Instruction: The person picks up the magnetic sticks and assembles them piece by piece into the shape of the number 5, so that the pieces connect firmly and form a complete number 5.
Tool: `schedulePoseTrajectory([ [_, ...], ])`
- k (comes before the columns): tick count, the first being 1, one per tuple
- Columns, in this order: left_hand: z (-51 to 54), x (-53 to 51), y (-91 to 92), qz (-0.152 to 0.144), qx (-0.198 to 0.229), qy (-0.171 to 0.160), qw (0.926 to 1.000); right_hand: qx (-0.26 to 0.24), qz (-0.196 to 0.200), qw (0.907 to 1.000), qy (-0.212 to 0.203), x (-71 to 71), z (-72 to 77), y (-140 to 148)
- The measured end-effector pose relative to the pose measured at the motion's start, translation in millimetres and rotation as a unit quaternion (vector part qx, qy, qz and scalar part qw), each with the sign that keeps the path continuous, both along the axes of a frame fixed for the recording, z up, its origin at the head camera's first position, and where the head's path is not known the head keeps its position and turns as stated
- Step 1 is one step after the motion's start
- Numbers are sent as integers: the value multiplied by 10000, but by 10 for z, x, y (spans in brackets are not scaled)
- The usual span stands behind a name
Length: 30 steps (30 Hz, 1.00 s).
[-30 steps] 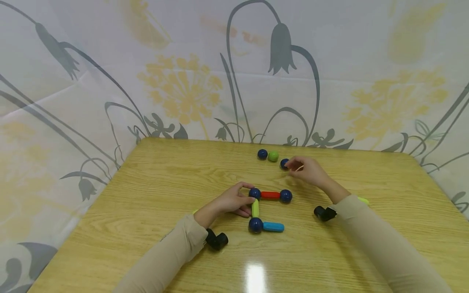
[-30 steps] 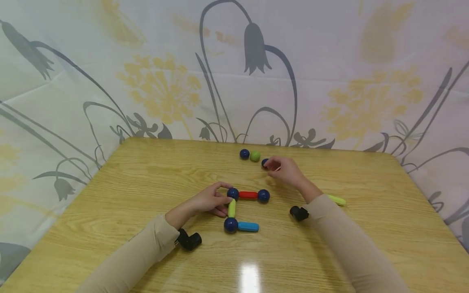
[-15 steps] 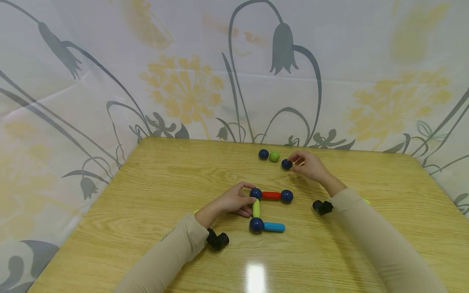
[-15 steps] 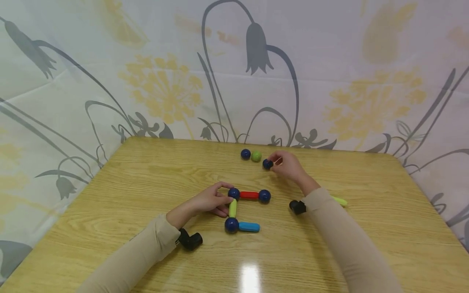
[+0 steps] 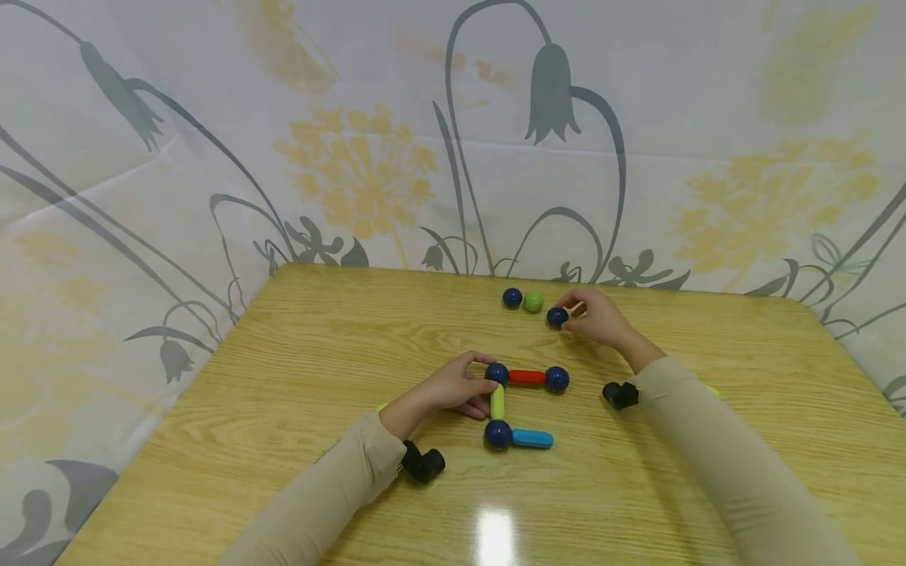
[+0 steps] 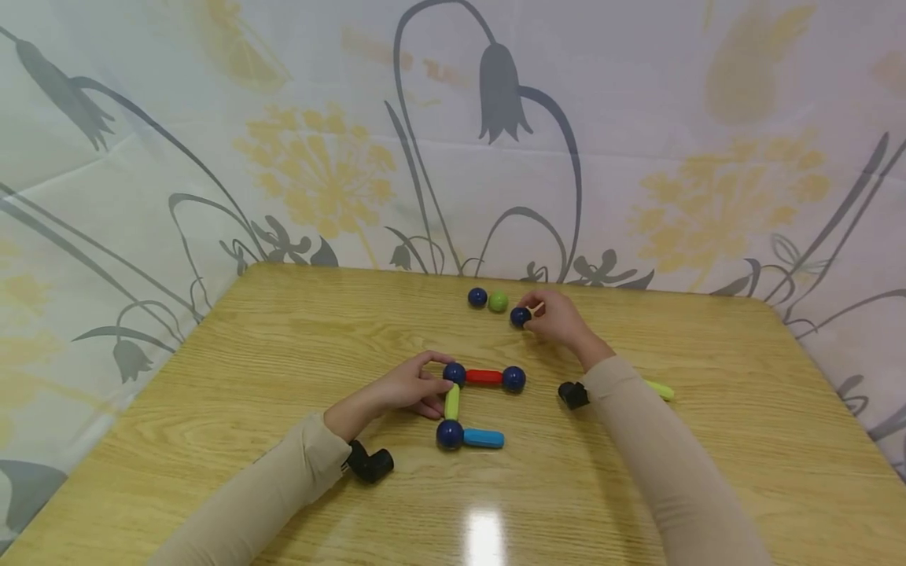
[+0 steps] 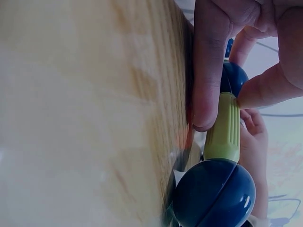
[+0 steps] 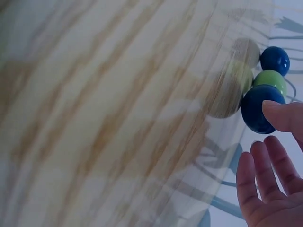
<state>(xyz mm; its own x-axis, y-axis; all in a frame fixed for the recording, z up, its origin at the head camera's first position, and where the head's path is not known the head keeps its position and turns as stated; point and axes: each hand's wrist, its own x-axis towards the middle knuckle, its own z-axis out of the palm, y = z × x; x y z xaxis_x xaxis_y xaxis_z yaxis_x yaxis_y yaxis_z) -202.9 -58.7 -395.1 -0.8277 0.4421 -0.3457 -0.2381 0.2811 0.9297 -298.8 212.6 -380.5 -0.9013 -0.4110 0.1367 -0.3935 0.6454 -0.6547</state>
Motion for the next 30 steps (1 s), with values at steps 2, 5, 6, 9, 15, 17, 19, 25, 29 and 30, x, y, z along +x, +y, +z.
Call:
schedulePoseTrajectory([
  [2, 2, -1, -1, -12, 12, 12, 10000, -10, -34, 10000, -58, -11, -5, 0],
  [5, 2, -4, -3, -29, 34, 19, 10000, -21, -27, 9999, -127, -25, -11, 2],
  [6, 1, -5, -4, -31, 41, 18, 10000, -36, -24, 9999, -152, -30, -15, 1],
  [9, -1, -6, -6, -42, 54, 9, 10000, -100, -30, 9996, -265, -40, -27, -7],
  [15, -3, -1, -7, -42, 53, -7, 10000, -88, -81, 9990, -437, -46, -51, -19],
  [17, 2, 0, -2, -39, 41, -5, 10000, -60, -55, 9991, -423, -41, -43, -11],
  [19, 5, 1, 2, -38, 34, 1, 10000, -48, -42, 9992, -407, -37, -39, 0],
  [25, 10, 3, 7, -40, 15, 24, 10000, -77, 32, 9994, -334, -10, -34, 21],
  [29, 7, 6, 3, -28, 3, 16, 10000, -80, 117, 9995, -297, 5, -46, 15],
  [30, 7, 6, 2, -21, -3, 13, 10000, -91, 141, 9995, -286, 9, -49, 13],
])
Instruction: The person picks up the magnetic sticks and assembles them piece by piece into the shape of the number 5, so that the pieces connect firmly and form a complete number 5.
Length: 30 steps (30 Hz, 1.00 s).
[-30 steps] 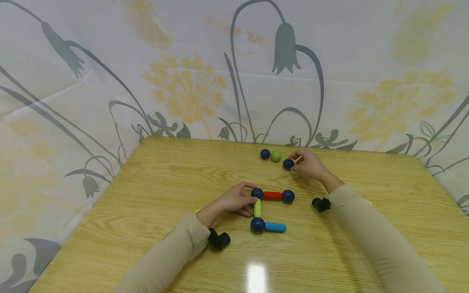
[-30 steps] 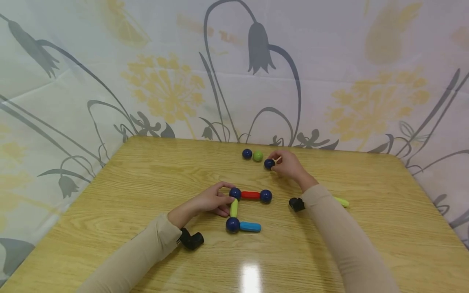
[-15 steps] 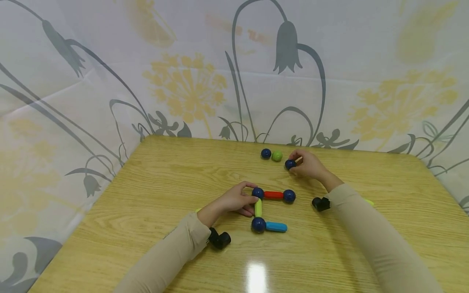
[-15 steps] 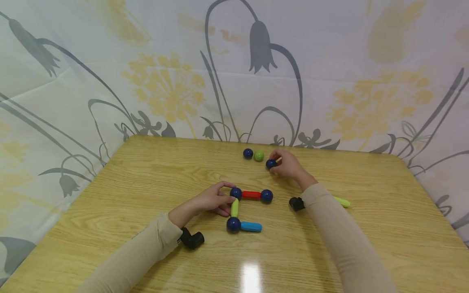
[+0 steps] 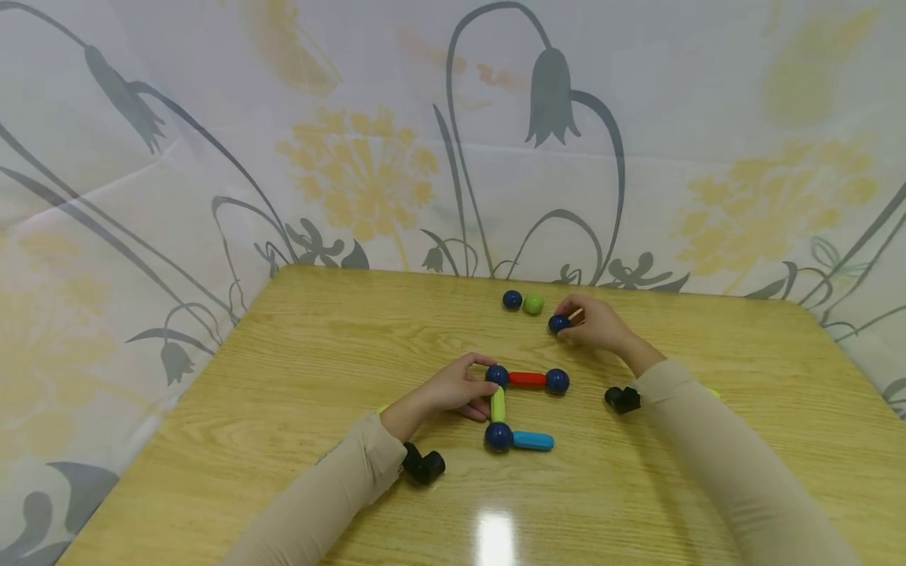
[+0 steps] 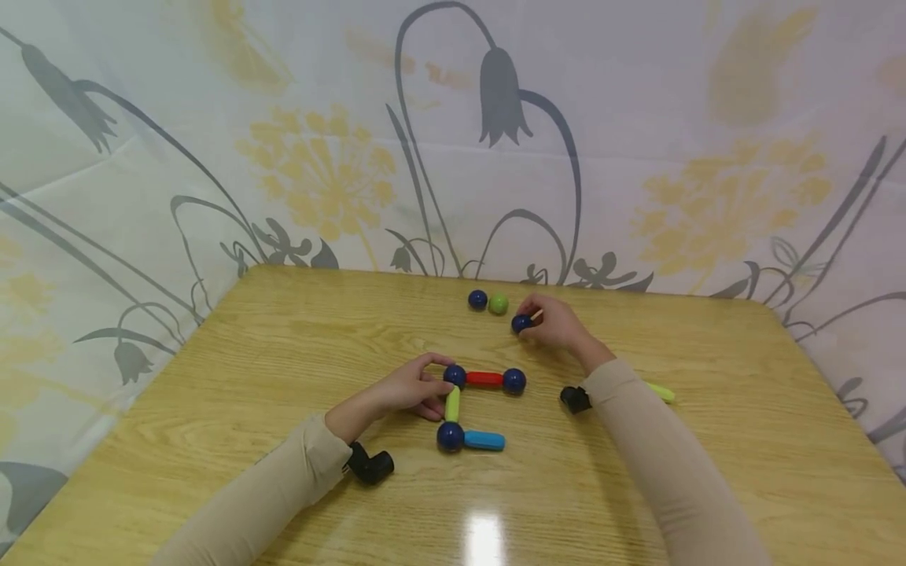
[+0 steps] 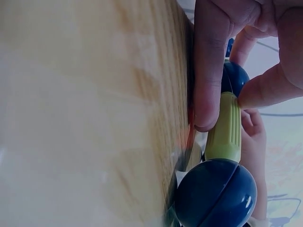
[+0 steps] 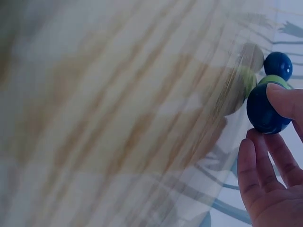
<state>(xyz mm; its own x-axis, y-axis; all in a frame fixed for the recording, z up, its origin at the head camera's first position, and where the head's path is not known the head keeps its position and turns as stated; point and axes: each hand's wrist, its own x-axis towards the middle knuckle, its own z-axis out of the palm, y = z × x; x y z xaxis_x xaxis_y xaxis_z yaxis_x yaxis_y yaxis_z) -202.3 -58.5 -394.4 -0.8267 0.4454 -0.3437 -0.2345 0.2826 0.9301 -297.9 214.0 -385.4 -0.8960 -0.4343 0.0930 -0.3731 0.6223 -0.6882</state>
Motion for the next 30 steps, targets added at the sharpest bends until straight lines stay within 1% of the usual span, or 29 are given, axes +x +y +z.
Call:
schedulePoseTrajectory([
  [10, 2, 11, -4, 21, 31, -7, 10000, -5, 273, 9993, 238, 114, -4, -37],
  [16, 4, 4, -6, 6, 14, 45, 10000, 50, 416, 9987, 275, 205, 39, -68],
  [23, 2, 7, -3, 28, 8, 50, 10000, 36, 511, 9981, 336, 350, 121, -102],
  [30, 6, 4, -6, 11, 40, 48, 10000, -7, 700, 9963, 490, 467, 143, -125],
])
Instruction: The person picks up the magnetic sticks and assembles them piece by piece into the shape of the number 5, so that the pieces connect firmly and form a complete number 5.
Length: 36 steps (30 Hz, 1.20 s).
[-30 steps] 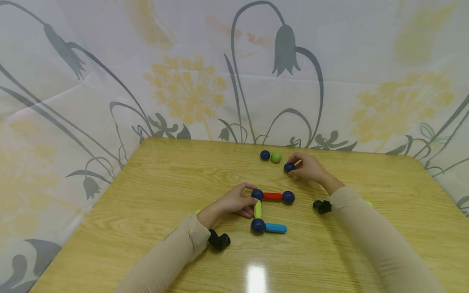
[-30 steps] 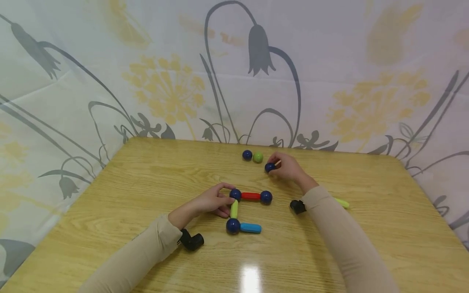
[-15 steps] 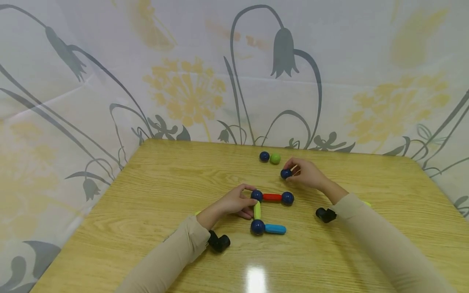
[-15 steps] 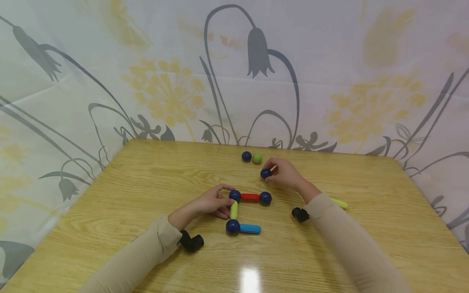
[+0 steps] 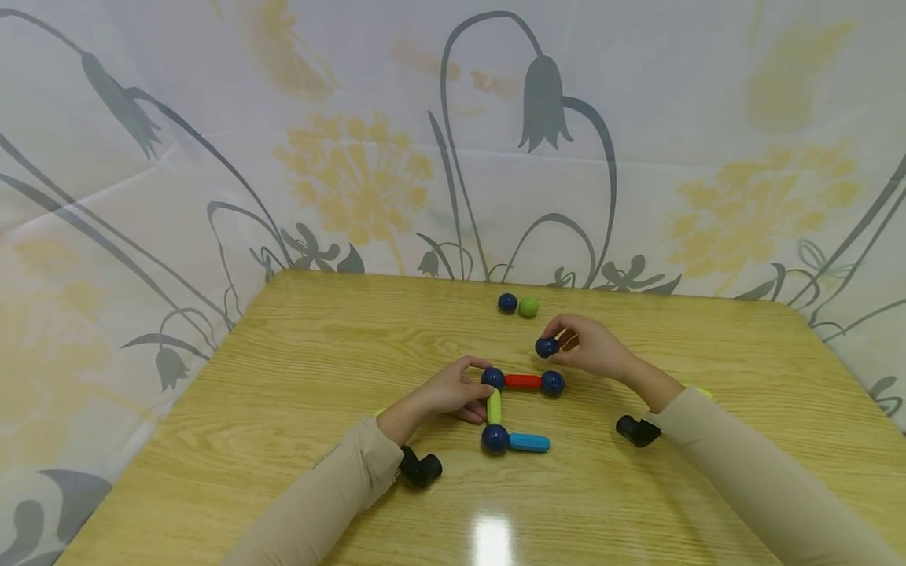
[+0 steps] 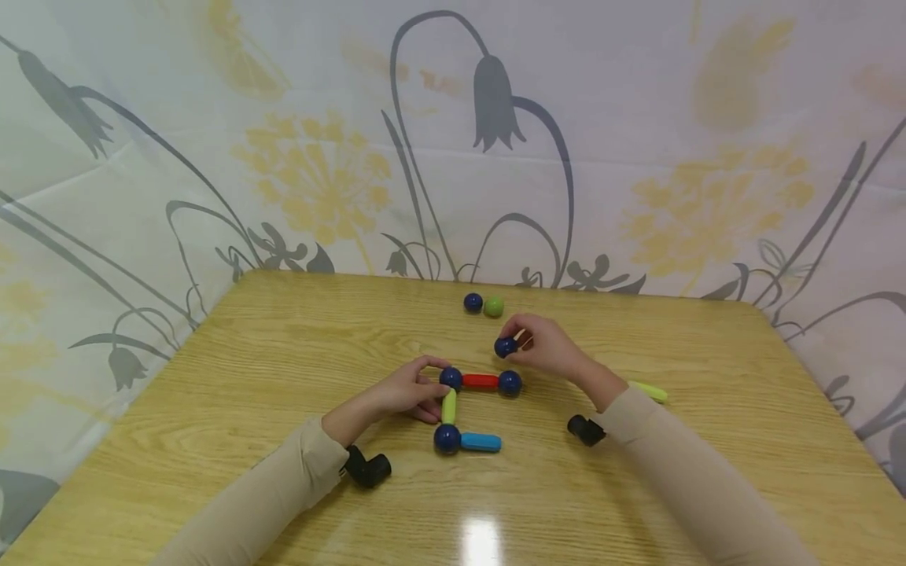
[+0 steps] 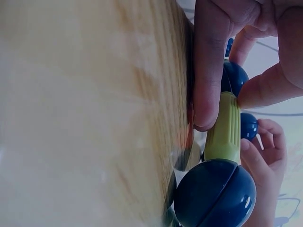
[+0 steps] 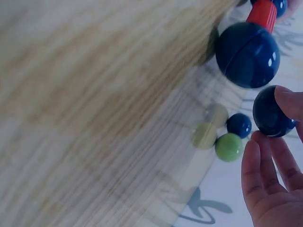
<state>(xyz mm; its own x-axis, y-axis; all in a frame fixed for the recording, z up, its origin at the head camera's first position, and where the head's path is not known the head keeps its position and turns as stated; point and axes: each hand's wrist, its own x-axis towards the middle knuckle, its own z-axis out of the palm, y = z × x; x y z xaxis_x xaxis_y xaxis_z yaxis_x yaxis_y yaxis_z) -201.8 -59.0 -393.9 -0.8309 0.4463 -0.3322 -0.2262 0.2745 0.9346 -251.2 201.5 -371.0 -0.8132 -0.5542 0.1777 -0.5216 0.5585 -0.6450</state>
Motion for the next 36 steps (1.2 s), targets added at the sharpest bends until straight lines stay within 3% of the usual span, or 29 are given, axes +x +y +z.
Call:
schedulePoseTrajectory([
  [20, -10, -4, -24, -30, 19, 0, 10000, -92, 386, 9988, 288, 400, 47, -17],
  [27, -12, -9, -16, -40, 17, -45, 10000, -101, 478, 9987, 168, 493, 12, -5],
  [36, -9, -3, -10, -22, 8, -46, 10000, -138, 582, 9977, 320, 615, -41, 21],
])
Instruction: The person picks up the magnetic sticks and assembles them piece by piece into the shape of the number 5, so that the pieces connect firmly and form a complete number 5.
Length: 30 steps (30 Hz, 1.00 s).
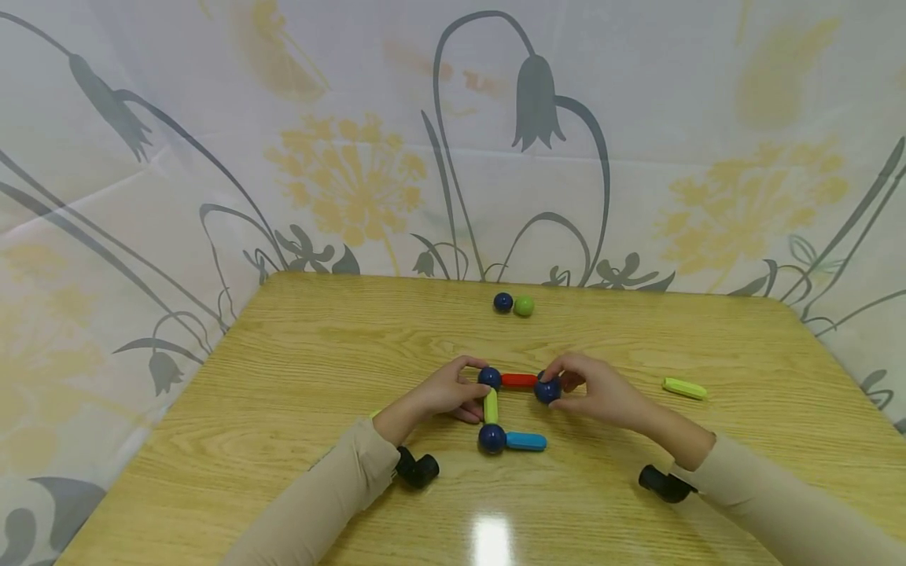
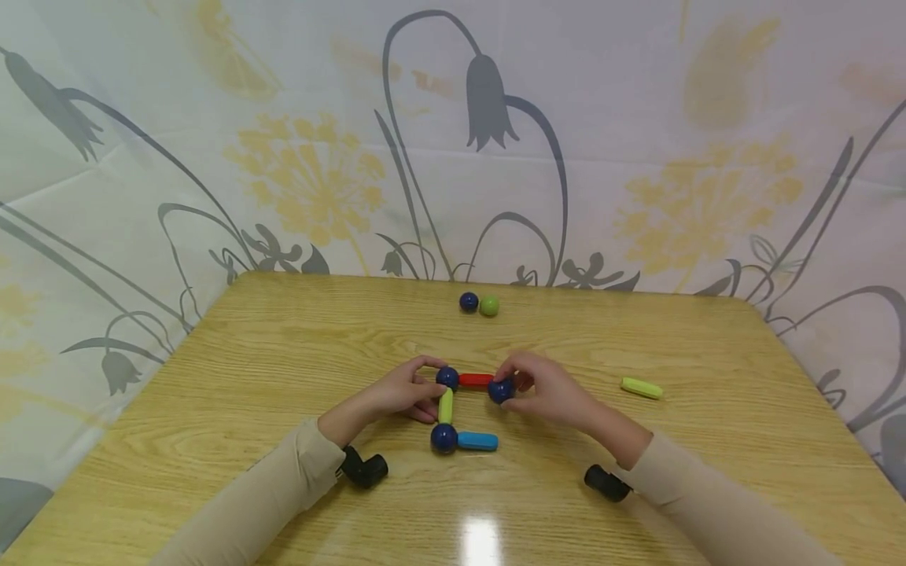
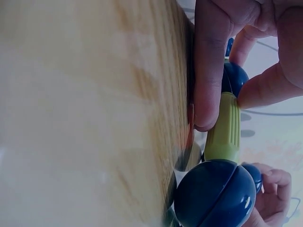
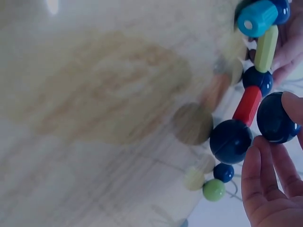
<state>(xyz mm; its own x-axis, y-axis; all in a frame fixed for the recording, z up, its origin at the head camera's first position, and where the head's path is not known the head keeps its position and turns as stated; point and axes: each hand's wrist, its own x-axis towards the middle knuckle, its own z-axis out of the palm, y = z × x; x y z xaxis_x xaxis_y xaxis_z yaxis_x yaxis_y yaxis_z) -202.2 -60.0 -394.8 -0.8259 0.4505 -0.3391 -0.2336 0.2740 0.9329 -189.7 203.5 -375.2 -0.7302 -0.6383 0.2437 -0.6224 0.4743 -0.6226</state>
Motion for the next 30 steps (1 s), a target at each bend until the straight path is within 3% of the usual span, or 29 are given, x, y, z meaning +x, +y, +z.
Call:
schedulePoseTrajectory([
  [18, -7, -8, 0, -58, -7, 35, 10000, -99, 264, 9995, -174, 246, -68, 73],
  [30, -4, -4, -3, -20, -2, -9, 10000, -50, 610, 9948, -812, 306, -133, 120],
])
